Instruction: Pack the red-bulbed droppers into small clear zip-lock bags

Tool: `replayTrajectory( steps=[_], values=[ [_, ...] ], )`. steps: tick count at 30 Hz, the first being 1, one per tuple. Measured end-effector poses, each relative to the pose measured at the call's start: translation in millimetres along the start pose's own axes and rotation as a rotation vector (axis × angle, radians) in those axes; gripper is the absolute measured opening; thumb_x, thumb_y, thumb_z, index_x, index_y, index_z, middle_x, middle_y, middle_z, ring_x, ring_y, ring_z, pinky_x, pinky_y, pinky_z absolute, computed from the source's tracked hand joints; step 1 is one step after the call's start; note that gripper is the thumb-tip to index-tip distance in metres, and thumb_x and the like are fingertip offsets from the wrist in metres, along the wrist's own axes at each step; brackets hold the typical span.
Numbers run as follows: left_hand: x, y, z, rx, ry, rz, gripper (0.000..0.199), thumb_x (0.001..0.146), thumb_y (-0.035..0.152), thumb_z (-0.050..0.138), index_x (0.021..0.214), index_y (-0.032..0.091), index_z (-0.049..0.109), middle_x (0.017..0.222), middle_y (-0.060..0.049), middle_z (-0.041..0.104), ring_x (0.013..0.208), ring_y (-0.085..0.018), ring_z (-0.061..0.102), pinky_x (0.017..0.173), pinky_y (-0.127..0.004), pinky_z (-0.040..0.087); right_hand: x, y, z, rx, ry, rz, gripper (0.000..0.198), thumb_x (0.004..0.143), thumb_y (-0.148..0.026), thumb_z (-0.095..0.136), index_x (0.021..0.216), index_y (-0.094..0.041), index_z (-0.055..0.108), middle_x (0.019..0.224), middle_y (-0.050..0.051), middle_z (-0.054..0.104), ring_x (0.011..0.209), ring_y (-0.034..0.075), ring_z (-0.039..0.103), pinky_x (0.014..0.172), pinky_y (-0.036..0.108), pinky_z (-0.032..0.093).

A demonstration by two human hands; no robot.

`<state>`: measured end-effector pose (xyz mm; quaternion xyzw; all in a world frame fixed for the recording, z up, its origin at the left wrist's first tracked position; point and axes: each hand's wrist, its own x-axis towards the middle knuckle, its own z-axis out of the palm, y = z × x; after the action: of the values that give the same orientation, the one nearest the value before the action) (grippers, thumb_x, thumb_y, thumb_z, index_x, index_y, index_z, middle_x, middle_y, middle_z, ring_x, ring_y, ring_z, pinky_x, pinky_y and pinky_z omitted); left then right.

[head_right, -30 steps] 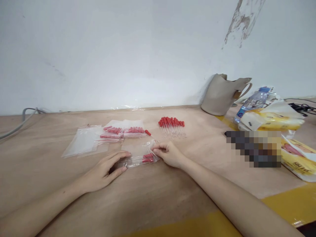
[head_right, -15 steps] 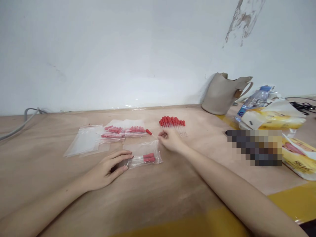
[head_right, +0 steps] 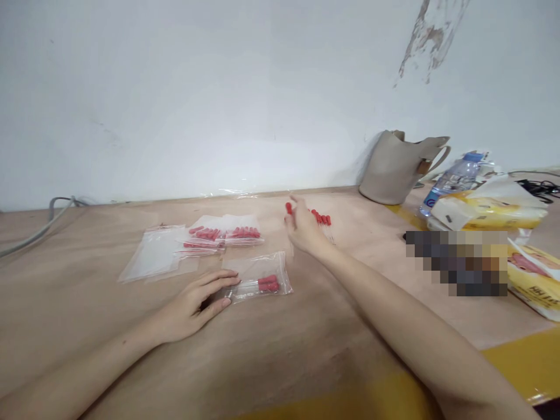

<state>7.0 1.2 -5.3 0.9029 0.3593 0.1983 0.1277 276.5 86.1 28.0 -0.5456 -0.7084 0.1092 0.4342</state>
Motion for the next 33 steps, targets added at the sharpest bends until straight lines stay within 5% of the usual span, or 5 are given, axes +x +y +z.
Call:
replayTrajectory(
  steps=[6,14,19,26,33],
  values=[
    [0.7,0.6,-0.8,0.001,0.002,-0.016,0.033,0.091,0.029,0.044,0.123,0.024,0.05,0.126,-0.006,0.05,0.115,-0.021,0.048,0.097,-0.039,0.041,-45.2,26.3,-11.9,0.588,0.201,0.34,0.042,0.073,-0.033,0.054,0.108,-0.021,0.034,0.073,-0.005,0.046,0.049,0.009,0.052,0.044,0.024,0.047],
    [0.3,2.5,-1.2,0.021,0.011,-0.008,0.032,0.091,0.029,0.044,0.122,0.024,0.05,0.125,-0.006,0.051,0.115,-0.022,0.049,0.096,-0.039,0.042,-61.4,18.8,6.9,0.925,0.202,0.575,0.033,0.067,-0.022,0.06,0.089,-0.023,0.035,0.066,-0.007,0.051,0.051,0.01,0.058,0.052,0.025,0.052],
    [0.1,4.7,-2.4,0.018,0.004,-0.046,0.04,0.09,0.032,0.045,0.129,0.024,0.042,0.13,-0.007,0.048,0.118,-0.023,0.047,0.098,-0.041,0.04,-68.8,8.5,3.9,1.067,0.025,0.697,0.025,0.068,-0.019,0.061,0.082,-0.021,0.041,0.068,-0.003,0.057,0.062,0.013,0.063,0.066,0.03,0.054],
    [-1.7,3.9,-2.1,0.025,-0.013,-0.074,0.043,0.09,0.033,0.044,0.133,0.025,0.038,0.136,-0.006,0.043,0.122,-0.023,0.043,0.101,-0.041,0.037,-70.6,17.7,-5.1,0.671,-0.441,0.416,0.022,0.061,-0.028,0.071,0.075,-0.016,0.06,0.055,-0.005,0.053,0.049,0.006,0.047,0.051,0.021,0.039],
    [-0.5,4.1,-2.0,0.046,-0.001,-0.068,0.042,0.091,0.032,0.044,0.132,0.026,0.039,0.135,-0.006,0.044,0.121,-0.024,0.044,0.1,-0.042,0.038,-65.3,16.4,1.2,0.428,-0.407,0.142,0.019,0.064,-0.028,0.066,0.078,-0.016,0.068,0.051,-0.006,0.045,0.046,0.006,0.034,0.045,0.021,0.028]
  ],
)
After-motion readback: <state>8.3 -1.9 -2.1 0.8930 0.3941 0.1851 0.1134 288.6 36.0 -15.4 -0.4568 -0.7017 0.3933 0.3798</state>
